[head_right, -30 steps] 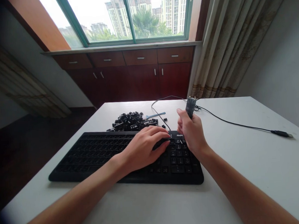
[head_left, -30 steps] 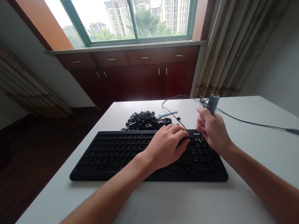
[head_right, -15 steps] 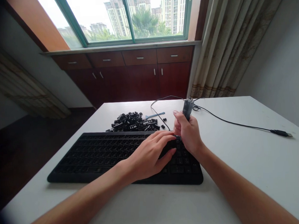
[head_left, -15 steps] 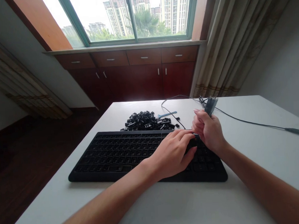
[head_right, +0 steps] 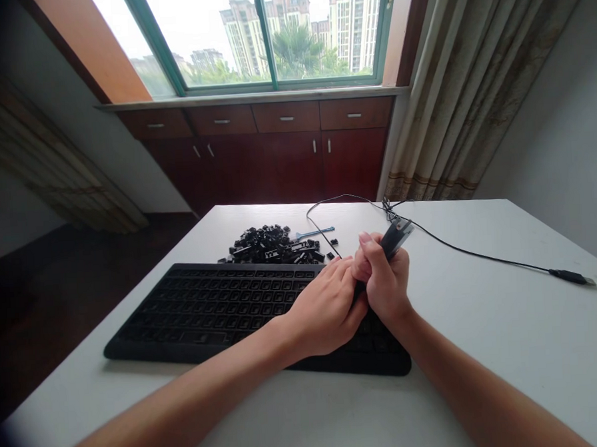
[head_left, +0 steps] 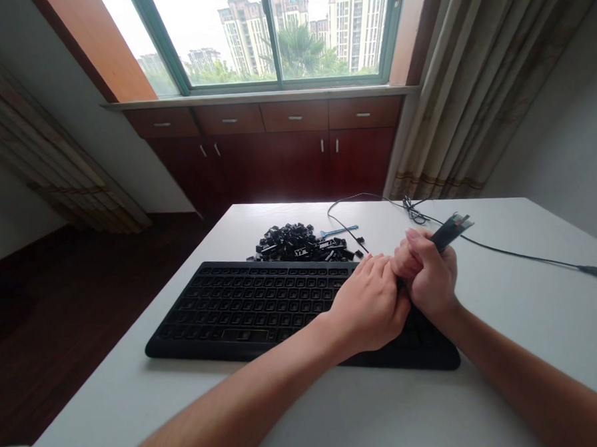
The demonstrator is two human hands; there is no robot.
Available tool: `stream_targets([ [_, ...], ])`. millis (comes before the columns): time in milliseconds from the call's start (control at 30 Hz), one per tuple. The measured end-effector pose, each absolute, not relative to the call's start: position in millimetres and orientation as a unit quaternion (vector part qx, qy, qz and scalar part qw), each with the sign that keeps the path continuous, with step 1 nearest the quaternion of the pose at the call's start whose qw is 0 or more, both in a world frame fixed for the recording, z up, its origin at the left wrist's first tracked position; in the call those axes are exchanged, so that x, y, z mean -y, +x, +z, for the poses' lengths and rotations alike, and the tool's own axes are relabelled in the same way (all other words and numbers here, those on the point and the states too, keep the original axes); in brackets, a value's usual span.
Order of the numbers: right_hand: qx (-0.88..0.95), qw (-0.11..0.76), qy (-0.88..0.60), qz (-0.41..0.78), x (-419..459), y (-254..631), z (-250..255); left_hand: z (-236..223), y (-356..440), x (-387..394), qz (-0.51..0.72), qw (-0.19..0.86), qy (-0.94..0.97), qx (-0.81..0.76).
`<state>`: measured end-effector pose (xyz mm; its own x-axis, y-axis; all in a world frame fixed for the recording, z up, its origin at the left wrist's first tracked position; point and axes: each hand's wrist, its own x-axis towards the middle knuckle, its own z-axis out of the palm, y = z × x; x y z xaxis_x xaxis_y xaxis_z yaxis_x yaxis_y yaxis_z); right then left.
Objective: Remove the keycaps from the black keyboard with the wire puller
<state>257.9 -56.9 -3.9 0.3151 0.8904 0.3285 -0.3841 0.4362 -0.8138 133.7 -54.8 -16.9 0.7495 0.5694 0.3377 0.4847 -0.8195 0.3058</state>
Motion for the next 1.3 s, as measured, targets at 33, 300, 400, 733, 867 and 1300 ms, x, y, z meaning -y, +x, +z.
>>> stream_targets([
  [33, 0.403, 0.75, -0.315, 0.419, 57, 258, -4, -17, 133, 55, 0.211, 0.098, 0.93, -0.283],
  [300, 0.401, 0.769, -0.297, 0.4, 61, 254, -1, -18, 131, 57, 0.215, 0.1, 0.931, -0.278],
  [400, 0.406, 0.776, -0.291, 0.386, 62, 249, -1, -20, 132, 56, 0.228, 0.107, 0.928, -0.273],
  [733, 0.393, 0.787, -0.298, 0.371, 63, 251, 7, -16, 123, 54, 0.279, 0.174, 0.897, -0.295],
  [867, 0.349, 0.799, -0.311, 0.377, 59, 256, 17, -20, 113, 51, 0.293, 0.171, 0.895, -0.289],
  [1300, 0.338, 0.78, -0.358, 0.386, 52, 263, 14, 3, 85, 38, 0.219, 0.099, 0.942, -0.234],
])
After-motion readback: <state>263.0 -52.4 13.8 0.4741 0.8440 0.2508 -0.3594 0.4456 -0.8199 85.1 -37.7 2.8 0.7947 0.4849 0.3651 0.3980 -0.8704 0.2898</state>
